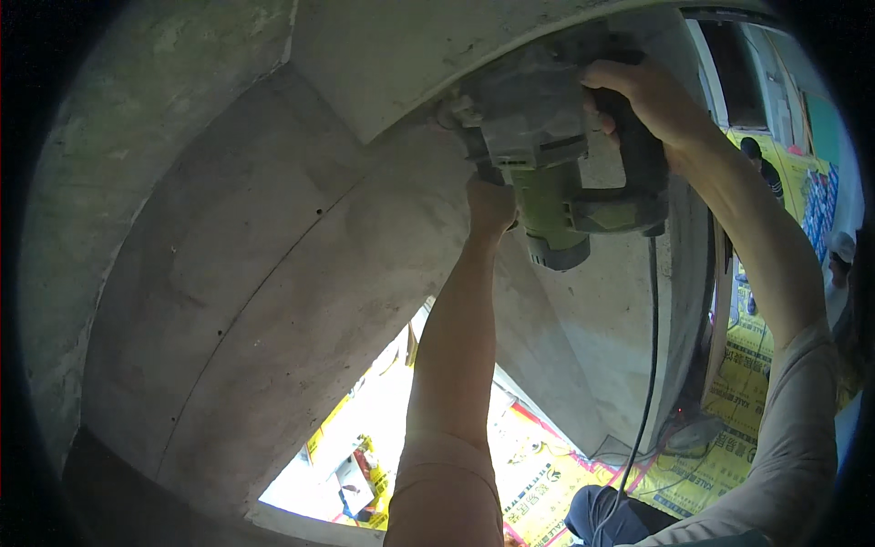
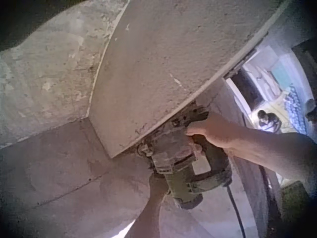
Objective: Using a rotary hammer to drill or chip away at a concrete structural beam.
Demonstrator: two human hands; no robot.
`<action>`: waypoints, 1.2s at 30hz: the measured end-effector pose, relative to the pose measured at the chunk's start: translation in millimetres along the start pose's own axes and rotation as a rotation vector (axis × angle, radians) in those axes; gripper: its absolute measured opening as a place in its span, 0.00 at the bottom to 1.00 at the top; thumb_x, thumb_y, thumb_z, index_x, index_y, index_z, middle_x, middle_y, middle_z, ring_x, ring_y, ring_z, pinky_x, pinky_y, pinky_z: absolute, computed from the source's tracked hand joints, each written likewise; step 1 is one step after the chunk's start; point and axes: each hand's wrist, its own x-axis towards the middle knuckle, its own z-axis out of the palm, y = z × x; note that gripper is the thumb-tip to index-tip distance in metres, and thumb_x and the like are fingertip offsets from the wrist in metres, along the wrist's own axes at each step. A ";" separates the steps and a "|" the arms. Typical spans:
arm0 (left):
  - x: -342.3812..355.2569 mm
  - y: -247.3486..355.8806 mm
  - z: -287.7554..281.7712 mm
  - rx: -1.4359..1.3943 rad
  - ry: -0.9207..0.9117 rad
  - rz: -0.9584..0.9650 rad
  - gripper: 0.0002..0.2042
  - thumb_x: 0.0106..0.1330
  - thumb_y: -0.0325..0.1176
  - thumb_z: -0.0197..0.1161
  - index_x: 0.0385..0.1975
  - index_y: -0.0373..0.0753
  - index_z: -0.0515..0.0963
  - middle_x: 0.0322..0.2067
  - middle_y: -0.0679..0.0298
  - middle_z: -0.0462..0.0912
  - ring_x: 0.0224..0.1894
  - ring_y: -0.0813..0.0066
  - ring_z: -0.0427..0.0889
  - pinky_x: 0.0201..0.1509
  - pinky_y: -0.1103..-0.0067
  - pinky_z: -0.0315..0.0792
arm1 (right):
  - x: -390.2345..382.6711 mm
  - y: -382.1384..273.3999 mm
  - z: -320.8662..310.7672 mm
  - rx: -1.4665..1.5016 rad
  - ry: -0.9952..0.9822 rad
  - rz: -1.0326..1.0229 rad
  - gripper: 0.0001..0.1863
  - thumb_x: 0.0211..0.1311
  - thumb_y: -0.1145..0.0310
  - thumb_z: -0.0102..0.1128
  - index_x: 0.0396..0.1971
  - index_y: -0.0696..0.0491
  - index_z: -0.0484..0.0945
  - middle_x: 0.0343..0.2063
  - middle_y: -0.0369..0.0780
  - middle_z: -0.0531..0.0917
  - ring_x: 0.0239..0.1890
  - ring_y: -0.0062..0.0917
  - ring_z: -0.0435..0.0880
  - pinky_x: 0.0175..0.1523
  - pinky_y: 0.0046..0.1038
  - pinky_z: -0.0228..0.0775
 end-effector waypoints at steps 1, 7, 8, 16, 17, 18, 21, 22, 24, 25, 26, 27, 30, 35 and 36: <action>-1.2 -0.1 -2.3 0.001 -0.004 0.000 0.06 0.51 0.25 0.66 0.25 0.34 0.76 0.19 0.64 0.77 0.16 0.74 0.73 0.17 0.72 0.64 | 0.7 0.3 2.3 0.004 0.009 0.004 0.12 0.60 0.60 0.58 0.23 0.52 0.78 0.18 0.32 0.77 0.19 0.15 0.73 0.23 0.22 0.65; -3.4 6.9 -11.6 0.089 -0.102 -0.003 0.08 0.52 0.29 0.68 0.23 0.32 0.78 0.24 0.62 0.82 0.22 0.75 0.78 0.20 0.73 0.67 | 2.1 -1.0 2.6 -0.038 -0.003 0.002 0.12 0.60 0.61 0.57 0.23 0.52 0.77 0.18 0.32 0.76 0.18 0.15 0.73 0.23 0.24 0.66; -7.4 11.6 -8.0 0.028 -0.083 -0.084 0.08 0.53 0.30 0.68 0.25 0.32 0.79 0.25 0.62 0.83 0.24 0.75 0.79 0.24 0.73 0.69 | 2.9 -0.7 0.4 -0.041 0.003 0.001 0.12 0.60 0.61 0.57 0.23 0.52 0.77 0.18 0.32 0.76 0.18 0.15 0.73 0.23 0.24 0.66; -9.5 16.5 3.6 -0.021 -0.047 0.009 0.11 0.56 0.33 0.68 0.33 0.32 0.81 0.30 0.59 0.86 0.33 0.73 0.82 0.37 0.74 0.73 | 0.1 -0.6 1.1 -0.003 -0.027 -0.052 0.11 0.58 0.62 0.58 0.22 0.52 0.76 0.19 0.33 0.76 0.17 0.16 0.73 0.23 0.24 0.66; -6.5 14.5 2.8 -0.057 -0.059 0.014 0.11 0.56 0.33 0.68 0.34 0.32 0.81 0.31 0.58 0.86 0.33 0.72 0.82 0.37 0.74 0.73 | -0.3 -0.1 3.5 0.002 -0.029 -0.052 0.11 0.58 0.62 0.58 0.22 0.52 0.76 0.19 0.33 0.76 0.17 0.16 0.73 0.23 0.24 0.66; -4.7 12.2 0.8 -0.094 -0.072 0.019 0.12 0.56 0.33 0.68 0.35 0.31 0.81 0.32 0.58 0.86 0.33 0.72 0.82 0.37 0.74 0.73 | -0.9 0.4 5.8 -0.012 -0.029 -0.043 0.11 0.59 0.62 0.57 0.22 0.52 0.76 0.18 0.33 0.76 0.17 0.15 0.73 0.23 0.23 0.66; -4.4 7.2 -8.1 -0.087 -0.106 0.061 0.12 0.56 0.32 0.68 0.36 0.30 0.81 0.33 0.56 0.86 0.34 0.71 0.82 0.38 0.73 0.74 | -1.3 0.1 11.3 -0.003 -0.013 -0.045 0.12 0.59 0.61 0.57 0.21 0.52 0.76 0.17 0.32 0.75 0.16 0.14 0.73 0.22 0.22 0.66; -3.7 6.6 -12.2 -0.083 -0.105 0.058 0.12 0.56 0.32 0.68 0.36 0.30 0.81 0.33 0.56 0.86 0.34 0.71 0.82 0.38 0.73 0.74 | -1.3 -1.1 13.6 0.015 0.002 -0.061 0.12 0.59 0.61 0.57 0.20 0.51 0.76 0.16 0.32 0.75 0.16 0.14 0.73 0.22 0.21 0.66; -0.6 10.1 -19.1 -0.171 -0.193 -0.082 0.18 0.61 0.26 0.65 0.51 0.33 0.76 0.46 0.61 0.82 0.42 0.73 0.79 0.41 0.72 0.74 | -4.3 -4.6 16.6 -0.013 0.000 -0.050 0.13 0.59 0.60 0.57 0.19 0.51 0.76 0.16 0.32 0.75 0.16 0.14 0.73 0.22 0.21 0.65; -0.6 12.3 -24.2 -0.169 -0.187 -0.080 0.18 0.61 0.26 0.65 0.51 0.33 0.76 0.46 0.61 0.82 0.42 0.73 0.79 0.41 0.72 0.74 | -5.4 -6.1 18.5 -0.042 0.001 -0.039 0.14 0.59 0.60 0.57 0.19 0.52 0.76 0.15 0.32 0.74 0.16 0.15 0.73 0.22 0.21 0.65; -9.3 29.7 -3.0 -0.058 -0.216 -0.126 0.17 0.61 0.26 0.65 0.51 0.33 0.76 0.44 0.62 0.82 0.41 0.73 0.79 0.40 0.72 0.74 | -6.5 0.7 5.2 -0.072 0.030 -0.018 0.14 0.59 0.60 0.57 0.19 0.52 0.76 0.15 0.32 0.74 0.16 0.15 0.73 0.22 0.21 0.65; -12.5 37.3 -2.0 0.079 -0.220 -0.165 0.16 0.61 0.26 0.65 0.50 0.32 0.77 0.43 0.62 0.82 0.40 0.73 0.79 0.39 0.72 0.74 | -3.2 3.8 4.6 -0.057 0.016 0.004 0.14 0.59 0.60 0.57 0.19 0.52 0.76 0.15 0.32 0.74 0.16 0.15 0.73 0.22 0.21 0.64; -10.1 19.5 -8.2 -0.112 -0.108 -0.032 0.12 0.58 0.33 0.68 0.36 0.31 0.81 0.33 0.60 0.86 0.34 0.74 0.80 0.37 0.74 0.73 | -4.1 8.0 11.6 -0.033 0.003 -0.021 0.13 0.59 0.60 0.57 0.20 0.52 0.76 0.15 0.33 0.74 0.16 0.15 0.72 0.22 0.21 0.64; 2.3 -1.4 -9.7 -0.082 -0.087 0.035 0.11 0.57 0.32 0.68 0.35 0.32 0.80 0.30 0.61 0.85 0.33 0.74 0.80 0.35 0.74 0.72 | 1.0 5.8 12.3 -0.092 -0.035 -0.028 0.13 0.61 0.59 0.57 0.22 0.53 0.76 0.16 0.33 0.75 0.16 0.15 0.72 0.23 0.21 0.65; 4.4 -4.8 -10.3 -0.008 -0.073 0.082 0.10 0.56 0.30 0.67 0.34 0.32 0.80 0.29 0.62 0.85 0.31 0.74 0.80 0.34 0.74 0.72 | 1.8 7.0 12.5 -0.056 0.007 -0.026 0.14 0.61 0.59 0.57 0.22 0.53 0.77 0.16 0.33 0.75 0.16 0.15 0.72 0.23 0.21 0.66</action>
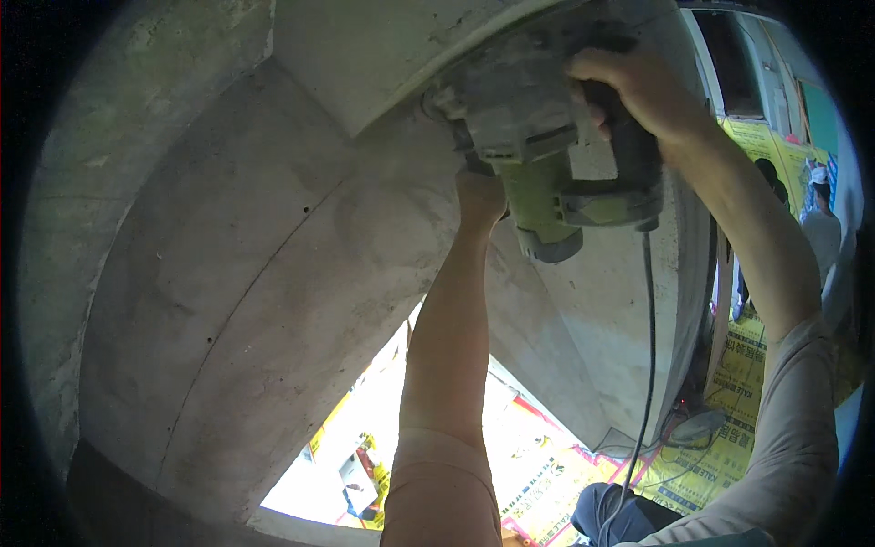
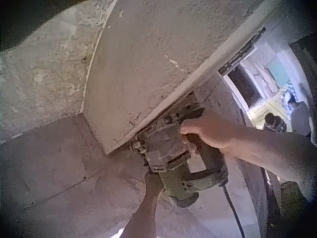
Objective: Using a rotary hammer to drill or chip away at a concrete structural beam.
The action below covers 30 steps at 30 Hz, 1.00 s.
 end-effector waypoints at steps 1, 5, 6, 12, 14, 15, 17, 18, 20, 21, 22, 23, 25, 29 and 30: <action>1.0 -3.5 -1.5 0.003 0.004 -0.004 0.10 0.56 0.30 0.67 0.34 0.32 0.80 0.29 0.62 0.85 0.31 0.74 0.80 0.34 0.74 0.72 | 0.8 1.0 0.5 0.036 0.042 0.003 0.14 0.61 0.59 0.57 0.23 0.53 0.77 0.17 0.33 0.75 0.16 0.15 0.72 0.23 0.21 0.66; 2.4 -9.2 7.7 0.089 -0.032 -0.030 0.05 0.54 0.26 0.64 0.28 0.32 0.78 0.23 0.63 0.83 0.22 0.75 0.77 0.26 0.73 0.69 | 5.2 5.5 -7.5 0.042 0.050 -0.026 0.14 0.61 0.58 0.58 0.23 0.53 0.77 0.18 0.32 0.76 0.17 0.14 0.73 0.23 0.21 0.66; 2.4 -9.5 8.7 0.014 -0.024 -0.038 0.04 0.54 0.25 0.63 0.27 0.32 0.77 0.22 0.65 0.82 0.19 0.75 0.75 0.23 0.73 0.68 | 6.8 6.8 -7.2 -0.017 0.034 -0.038 0.14 0.62 0.58 0.58 0.23 0.53 0.77 0.19 0.32 0.77 0.17 0.14 0.73 0.23 0.21 0.66; 1.7 15.5 15.3 -0.083 0.006 -0.153 0.06 0.54 0.27 0.67 0.27 0.33 0.78 0.21 0.67 0.79 0.18 0.79 0.72 0.19 0.74 0.64 | 11.1 11.2 -4.9 -0.065 0.063 0.020 0.14 0.61 0.58 0.59 0.23 0.53 0.78 0.19 0.33 0.78 0.16 0.14 0.73 0.22 0.20 0.66; 4.8 11.5 12.5 -0.087 0.016 -0.023 0.06 0.54 0.28 0.68 0.27 0.34 0.79 0.20 0.67 0.78 0.18 0.80 0.71 0.18 0.75 0.62 | 12.7 9.2 -4.1 -0.050 0.084 -0.015 0.14 0.61 0.58 0.60 0.23 0.53 0.78 0.19 0.33 0.78 0.16 0.14 0.74 0.22 0.20 0.66; 6.5 9.8 8.8 -0.088 0.028 0.105 0.06 0.55 0.29 0.68 0.28 0.34 0.79 0.20 0.67 0.77 0.17 0.81 0.71 0.17 0.76 0.61 | 15.5 6.1 -5.0 -0.041 0.057 0.036 0.14 0.60 0.58 0.60 0.24 0.53 0.78 0.19 0.34 0.78 0.16 0.14 0.74 0.22 0.20 0.66; 0.8 18.2 11.4 -0.079 0.033 -0.046 0.07 0.55 0.29 0.68 0.28 0.34 0.79 0.21 0.67 0.78 0.19 0.81 0.72 0.19 0.76 0.63 | 18.6 7.4 -8.8 -0.039 0.039 0.090 0.13 0.60 0.58 0.61 0.24 0.54 0.78 0.19 0.34 0.78 0.17 0.15 0.74 0.21 0.20 0.66; -1.1 26.7 17.0 -0.074 0.031 -0.200 0.07 0.55 0.29 0.68 0.29 0.34 0.80 0.22 0.67 0.80 0.21 0.81 0.73 0.21 0.76 0.65 | 20.0 13.8 -11.1 0.001 0.060 0.080 0.13 0.59 0.59 0.61 0.25 0.54 0.78 0.20 0.34 0.79 0.17 0.15 0.75 0.21 0.20 0.67; 7.3 10.9 9.0 -0.012 -0.016 -0.171 0.07 0.56 0.29 0.68 0.31 0.33 0.80 0.24 0.68 0.80 0.23 0.80 0.74 0.24 0.77 0.67 | 21.7 11.8 -10.3 0.049 0.073 0.057 0.13 0.59 0.59 0.62 0.26 0.54 0.79 0.21 0.34 0.79 0.17 0.15 0.75 0.21 0.20 0.67; 8.9 8.6 6.6 0.051 -0.064 -0.151 0.08 0.56 0.29 0.68 0.33 0.33 0.81 0.25 0.68 0.81 0.26 0.80 0.76 0.27 0.77 0.69 | 22.8 10.6 -9.2 0.022 0.034 0.044 0.12 0.58 0.60 0.62 0.26 0.54 0.79 0.22 0.34 0.79 0.17 0.14 0.75 0.21 0.20 0.67; 8.3 5.8 6.4 0.050 -0.065 -0.151 0.08 0.56 0.29 0.68 0.33 0.33 0.81 0.25 0.68 0.81 0.26 0.80 0.76 0.27 0.77 0.69 | 23.5 9.6 -8.5 -0.006 -0.004 0.032 0.12 0.58 0.60 0.62 0.27 0.54 0.79 0.22 0.35 0.79 0.18 0.14 0.75 0.22 0.20 0.67; 5.7 5.4 9.4 -0.040 -0.034 -0.152 0.08 0.56 0.28 0.68 0.34 0.33 0.81 0.27 0.68 0.82 0.28 0.80 0.76 0.30 0.77 0.70 | 23.4 11.1 -9.5 -0.009 0.000 0.035 0.12 0.58 0.60 0.62 0.27 0.54 0.79 0.22 0.35 0.79 0.18 0.14 0.75 0.22 0.20 0.67; 5.0 4.9 14.9 -0.134 -0.008 -0.155 0.09 0.56 0.28 0.68 0.35 0.33 0.81 0.29 0.67 0.84 0.30 0.79 0.77 0.33 0.78 0.70 | 21.0 14.4 -11.2 -0.016 0.037 0.025 0.11 0.58 0.61 0.61 0.27 0.54 0.79 0.22 0.35 0.79 0.18 0.14 0.75 0.21 0.21 0.67; 6.6 -6.2 8.0 -0.008 -0.062 -0.124 0.13 0.58 0.31 0.68 0.41 0.32 0.81 0.37 0.63 0.85 0.36 0.78 0.79 0.38 0.78 0.72 | 18.5 8.6 -8.0 0.008 0.029 0.026 0.12 0.58 0.61 0.61 0.26 0.55 0.79 0.22 0.35 0.79 0.18 0.15 0.75 0.22 0.22 0.67; 4.9 -5.0 8.5 -0.076 -0.047 -0.151 0.14 0.59 0.32 0.68 0.43 0.32 0.80 0.39 0.62 0.85 0.38 0.77 0.79 0.40 0.78 0.72 | 18.4 10.1 -8.4 -0.022 0.007 0.035 0.12 0.58 0.61 0.60 0.26 0.55 0.78 0.21 0.35 0.79 0.17 0.16 0.75 0.22 0.22 0.67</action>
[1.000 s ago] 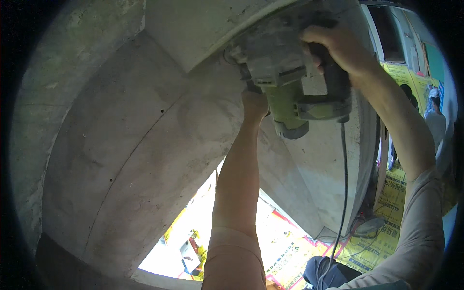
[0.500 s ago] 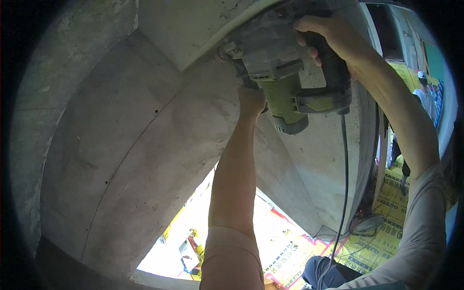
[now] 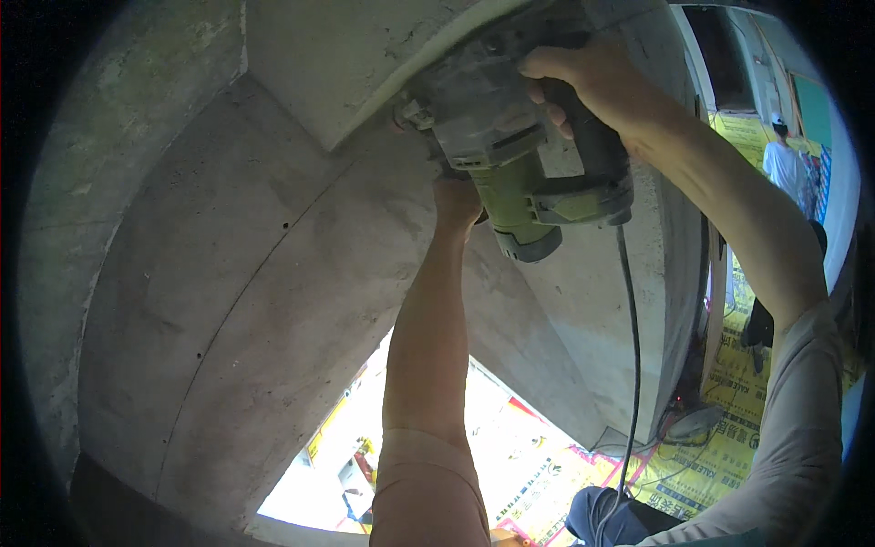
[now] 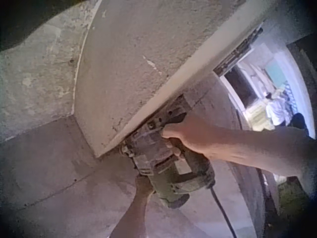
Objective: Using a rotary hammer to drill or chip away at a concrete structural beam.
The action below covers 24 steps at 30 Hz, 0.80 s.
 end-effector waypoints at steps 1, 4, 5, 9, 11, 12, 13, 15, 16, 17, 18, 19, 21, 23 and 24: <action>4.3 -5.3 -1.4 0.000 -0.002 -0.001 0.14 0.59 0.32 0.68 0.43 0.32 0.80 0.39 0.62 0.85 0.38 0.77 0.79 0.40 0.78 0.72 | 0.0 0.9 -0.3 -0.029 -0.022 0.008 0.12 0.58 0.61 0.60 0.25 0.55 0.78 0.20 0.36 0.78 0.17 0.17 0.75 0.22 0.22 0.66; 14.3 -17.6 -21.5 0.134 -0.045 0.035 0.17 0.59 0.34 0.68 0.46 0.33 0.79 0.43 0.61 0.84 0.42 0.76 0.80 0.43 0.77 0.73 | 3.2 -5.0 8.0 0.035 -0.119 -0.036 0.12 0.60 0.62 0.59 0.24 0.56 0.78 0.17 0.36 0.77 0.16 0.18 0.74 0.22 0.23 0.66; 4.5 -9.0 -3.2 0.068 -0.057 -0.012 0.18 0.59 0.35 0.68 0.46 0.33 0.79 0.44 0.61 0.84 0.43 0.75 0.80 0.43 0.76 0.73 | 1.9 2.5 3.3 0.020 -0.101 -0.013 0.12 0.60 0.62 0.59 0.24 0.56 0.78 0.17 0.36 0.77 0.16 0.18 0.74 0.22 0.23 0.66; -2.7 13.4 -1.4 0.020 -0.035 -0.225 0.18 0.59 0.35 0.68 0.48 0.34 0.79 0.47 0.60 0.83 0.47 0.73 0.80 0.46 0.76 0.72 | -1.2 -1.3 2.6 0.077 -0.002 -0.007 0.12 0.60 0.63 0.58 0.23 0.56 0.78 0.16 0.36 0.76 0.15 0.18 0.73 0.22 0.24 0.66; -5.2 13.0 -4.6 0.027 -0.026 -0.153 0.18 0.59 0.35 0.68 0.47 0.33 0.79 0.46 0.60 0.83 0.46 0.72 0.80 0.46 0.76 0.72 | -2.3 -3.0 4.2 0.065 -0.043 0.004 0.12 0.60 0.63 0.58 0.24 0.56 0.78 0.17 0.36 0.77 0.15 0.18 0.73 0.22 0.24 0.66; -6.7 12.0 -6.0 0.035 -0.016 -0.086 0.17 0.59 0.34 0.68 0.46 0.33 0.79 0.45 0.60 0.84 0.45 0.71 0.81 0.46 0.76 0.72 | -3.7 -4.3 9.0 0.045 -0.047 -0.050 0.12 0.60 0.63 0.58 0.24 0.56 0.78 0.18 0.35 0.77 0.15 0.18 0.73 0.22 0.24 0.66; -3.5 7.3 -6.7 0.034 -0.017 -0.086 0.17 0.59 0.34 0.68 0.46 0.33 0.79 0.45 0.60 0.84 0.45 0.71 0.81 0.46 0.76 0.72 | -5.1 -5.9 11.8 0.025 -0.051 -0.105 0.12 0.60 0.63 0.59 0.23 0.56 0.78 0.18 0.35 0.77 0.16 0.18 0.74 0.22 0.24 0.66; 2.4 4.8 -16.2 -0.799 -0.155 -0.169 0.17 0.58 0.35 0.69 0.45 0.33 0.80 0.44 0.61 0.84 0.44 0.71 0.81 0.45 0.76 0.72 | -6.6 -14.3 13.2 0.024 -0.065 -0.070 0.12 0.60 0.63 0.58 0.23 0.56 0.77 0.18 0.35 0.77 0.16 0.18 0.74 0.22 0.24 0.66; 0.7 2.7 -23.9 -0.793 -0.145 -0.164 0.17 0.58 0.35 0.69 0.45 0.33 0.80 0.44 0.61 0.84 0.44 0.71 0.81 0.45 0.76 0.72 | -7.2 -18.1 15.0 0.018 -0.073 -0.034 0.12 0.60 0.63 0.58 0.23 0.56 0.77 0.18 0.35 0.77 0.17 0.18 0.74 0.22 0.24 0.66; -6.2 16.3 -3.2 -0.404 -0.091 -0.190 0.18 0.58 0.35 0.69 0.46 0.33 0.79 0.44 0.60 0.84 0.43 0.71 0.81 0.45 0.76 0.72 | -6.9 -8.9 6.9 -0.007 -0.049 -0.015 0.12 0.60 0.63 0.58 0.23 0.56 0.77 0.18 0.35 0.77 0.17 0.18 0.74 0.22 0.24 0.66; -11.3 27.1 0.5 0.006 -0.015 -0.195 0.19 0.58 0.36 0.69 0.46 0.33 0.79 0.44 0.60 0.84 0.43 0.71 0.81 0.45 0.75 0.72 | -7.6 -5.7 6.6 0.019 -0.032 -0.027 0.12 0.60 0.63 0.58 0.23 0.56 0.77 0.18 0.36 0.77 0.17 0.18 0.74 0.22 0.24 0.66; -10.2 25.2 4.1 0.000 -0.019 -0.196 0.19 0.58 0.36 0.69 0.46 0.33 0.79 0.44 0.60 0.84 0.43 0.71 0.81 0.45 0.75 0.72 | -7.9 -2.6 6.1 0.045 -0.015 -0.039 0.12 0.60 0.64 0.58 0.23 0.56 0.77 0.18 0.36 0.77 0.17 0.18 0.74 0.22 0.24 0.66; -7.2 23.2 1.0 0.041 0.006 -0.120 0.19 0.58 0.35 0.69 0.47 0.33 0.79 0.43 0.60 0.84 0.42 0.72 0.80 0.45 0.75 0.72 | -2.9 -2.9 8.8 0.068 -0.055 -0.017 0.11 0.60 0.64 0.58 0.24 0.56 0.77 0.19 0.36 0.77 0.17 0.18 0.74 0.22 0.24 0.67; -10.1 21.6 -3.6 -0.083 -0.027 -0.115 0.19 0.57 0.34 0.69 0.47 0.33 0.79 0.43 0.60 0.84 0.41 0.73 0.80 0.43 0.75 0.72 | -2.0 -3.3 7.8 0.085 -0.088 0.010 0.11 0.60 0.64 0.58 0.24 0.56 0.77 0.19 0.36 0.77 0.17 0.17 0.74 0.22 0.23 0.67; -11.6 22.6 -2.4 -0.205 -0.063 -0.112 0.18 0.57 0.34 0.68 0.47 0.33 0.79 0.42 0.60 0.84 0.40 0.73 0.80 0.42 0.76 0.72 | -3.6 -3.3 6.8 0.079 -0.057 -0.017 0.11 0.60 0.65 0.58 0.24 0.57 0.77 0.19 0.37 0.77 0.17 0.17 0.73 0.22 0.23 0.67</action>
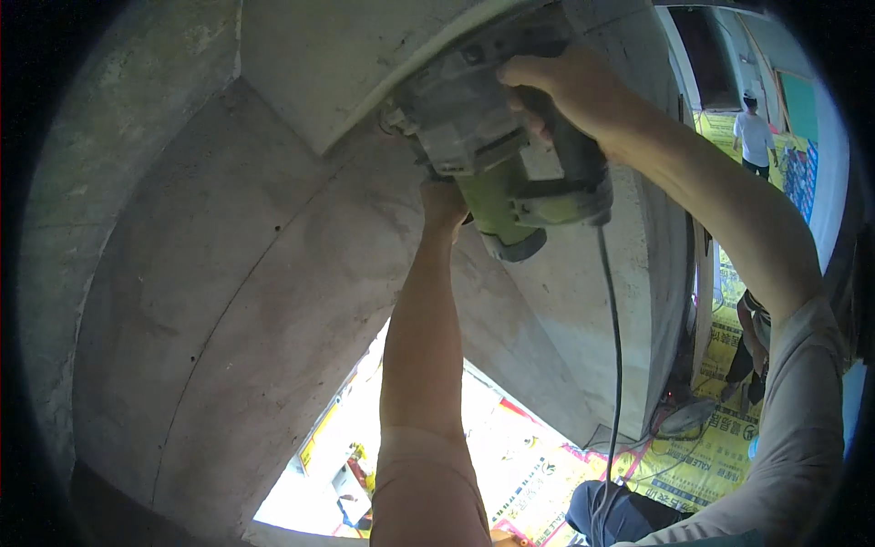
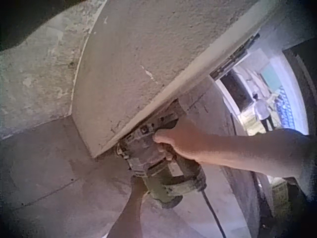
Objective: Using a rotary hammer to drill or chip away at a concrete structural beam.
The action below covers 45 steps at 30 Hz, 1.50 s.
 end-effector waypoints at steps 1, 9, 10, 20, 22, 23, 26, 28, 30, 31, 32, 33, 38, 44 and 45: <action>2.3 -1.5 5.8 -0.004 -0.004 -0.002 0.18 0.57 0.34 0.68 0.47 0.33 0.79 0.42 0.60 0.84 0.40 0.73 0.80 0.42 0.76 0.72 | -1.3 0.1 -0.7 -0.007 0.030 -0.028 0.11 0.60 0.65 0.58 0.24 0.57 0.77 0.19 0.37 0.77 0.16 0.18 0.73 0.22 0.23 0.67; 5.3 0.9 1.9 0.158 0.082 -0.138 0.15 0.62 0.30 0.64 0.47 0.32 0.78 0.43 0.63 0.83 0.40 0.76 0.79 0.43 0.76 0.72 | 3.0 0.9 1.9 -0.045 -0.030 -0.051 0.12 0.61 0.65 0.58 0.25 0.59 0.77 0.19 0.38 0.77 0.17 0.20 0.74 0.21 0.25 0.68; 2.5 1.7 4.1 0.157 0.083 -0.144 0.15 0.62 0.30 0.64 0.47 0.32 0.78 0.43 0.63 0.83 0.40 0.76 0.79 0.43 0.76 0.72 | 1.2 -0.7 2.8 -0.053 -0.017 -0.022 0.12 0.61 0.67 0.58 0.23 0.60 0.77 0.18 0.39 0.78 0.18 0.21 0.75 0.22 0.26 0.70; 1.5 0.0 4.2 0.212 0.030 -0.082 0.13 0.68 0.31 0.56 0.49 0.33 0.76 0.40 0.64 0.83 0.38 0.73 0.79 0.41 0.74 0.71 | -0.5 3.7 0.6 -0.062 -0.023 -0.055 0.10 0.61 0.64 0.58 0.32 0.56 0.77 0.23 0.37 0.77 0.17 0.18 0.73 0.21 0.25 0.66; 2.7 -3.6 7.0 0.282 0.032 -0.063 0.13 0.68 0.30 0.56 0.48 0.33 0.77 0.39 0.65 0.83 0.38 0.73 0.79 0.41 0.74 0.71 | 2.7 4.4 -1.8 -0.072 0.004 -0.025 0.08 0.61 0.66 0.58 0.31 0.56 0.76 0.23 0.36 0.77 0.17 0.17 0.73 0.21 0.24 0.65; 5.3 -5.3 4.7 0.191 0.044 -0.068 0.13 0.67 0.30 0.57 0.48 0.33 0.77 0.40 0.65 0.83 0.38 0.73 0.79 0.42 0.74 0.71 | 3.0 4.2 -1.2 -0.070 -0.001 -0.030 0.08 0.61 0.66 0.58 0.31 0.56 0.76 0.23 0.36 0.77 0.17 0.17 0.73 0.21 0.24 0.65; 4.0 -4.3 -0.8 0.145 0.053 -0.049 0.13 0.64 0.28 0.61 0.48 0.34 0.78 0.42 0.64 0.83 0.40 0.73 0.79 0.43 0.74 0.72 | 3.4 5.7 -0.4 -0.011 -0.014 -0.114 0.11 0.60 0.68 0.58 0.23 0.59 0.77 0.18 0.38 0.78 0.18 0.19 0.75 0.20 0.26 0.69; 1.0 2.2 3.5 0.184 0.043 -0.033 0.13 0.63 0.28 0.63 0.47 0.33 0.78 0.43 0.63 0.83 0.41 0.72 0.79 0.43 0.74 0.72 | 3.2 6.0 -2.2 0.009 0.006 -0.044 0.11 0.60 0.67 0.59 0.23 0.59 0.78 0.18 0.38 0.78 0.18 0.19 0.75 0.21 0.26 0.69; -0.2 9.0 5.8 0.255 0.058 -0.121 0.15 0.60 0.28 0.66 0.47 0.34 0.78 0.45 0.63 0.83 0.41 0.71 0.80 0.43 0.74 0.73 | -2.7 -0.4 -1.2 0.015 0.016 -0.032 0.11 0.60 0.67 0.59 0.23 0.59 0.78 0.18 0.38 0.78 0.18 0.19 0.75 0.21 0.26 0.69; -4.0 11.0 6.5 0.251 0.059 -0.120 0.15 0.60 0.28 0.66 0.47 0.34 0.78 0.45 0.63 0.83 0.41 0.71 0.80 0.43 0.74 0.73 | -4.9 -3.7 -0.3 0.024 0.026 -0.019 0.11 0.60 0.67 0.60 0.24 0.59 0.78 0.19 0.38 0.78 0.18 0.19 0.75 0.21 0.26 0.69; -8.4 13.3 4.3 0.144 0.055 -0.104 0.16 0.60 0.29 0.66 0.48 0.35 0.78 0.44 0.63 0.83 0.41 0.71 0.80 0.43 0.74 0.73 | -5.1 -6.2 1.4 0.024 0.025 -0.023 0.11 0.60 0.67 0.60 0.24 0.59 0.78 0.19 0.38 0.78 0.18 0.19 0.75 0.21 0.26 0.69; -11.5 16.4 2.6 0.038 0.052 -0.087 0.16 0.59 0.30 0.67 0.48 0.35 0.78 0.43 0.63 0.84 0.41 0.71 0.80 0.42 0.74 0.73 | -4.8 -7.4 3.7 0.047 0.034 0.036 0.11 0.61 0.67 0.59 0.25 0.58 0.78 0.19 0.38 0.78 0.18 0.19 0.75 0.21 0.26 0.69; -38.0 28.0 18.2 0.133 0.060 -0.099 0.17 0.58 0.31 0.68 0.47 0.35 0.78 0.39 0.63 0.84 0.39 0.71 0.81 0.42 0.74 0.73 | 0.9 3.5 -14.5 0.106 0.024 0.094 0.11 0.62 0.65 0.59 0.27 0.58 0.78 0.21 0.38 0.79 0.19 0.20 0.75 0.23 0.26 0.69; -43.2 15.1 -25.7 0.283 0.102 -0.042 0.18 0.58 0.31 0.66 0.46 0.31 0.73 0.38 0.56 0.81 0.40 0.63 0.80 0.44 0.70 0.73 | 3.0 -16.1 2.4 0.206 0.009 0.207 0.10 0.63 0.63 0.57 0.29 0.54 0.77 0.20 0.36 0.77 0.19 0.18 0.73 0.24 0.25 0.67; -41.4 7.8 -34.6 0.474 0.175 -0.063 0.19 0.58 0.31 0.65 0.46 0.30 0.71 0.38 0.53 0.80 0.41 0.60 0.80 0.44 0.68 0.72 | 8.1 -11.7 -2.1 0.239 0.014 0.207 0.09 0.63 0.64 0.57 0.30 0.54 0.76 0.20 0.36 0.77 0.20 0.18 0.74 0.24 0.25 0.68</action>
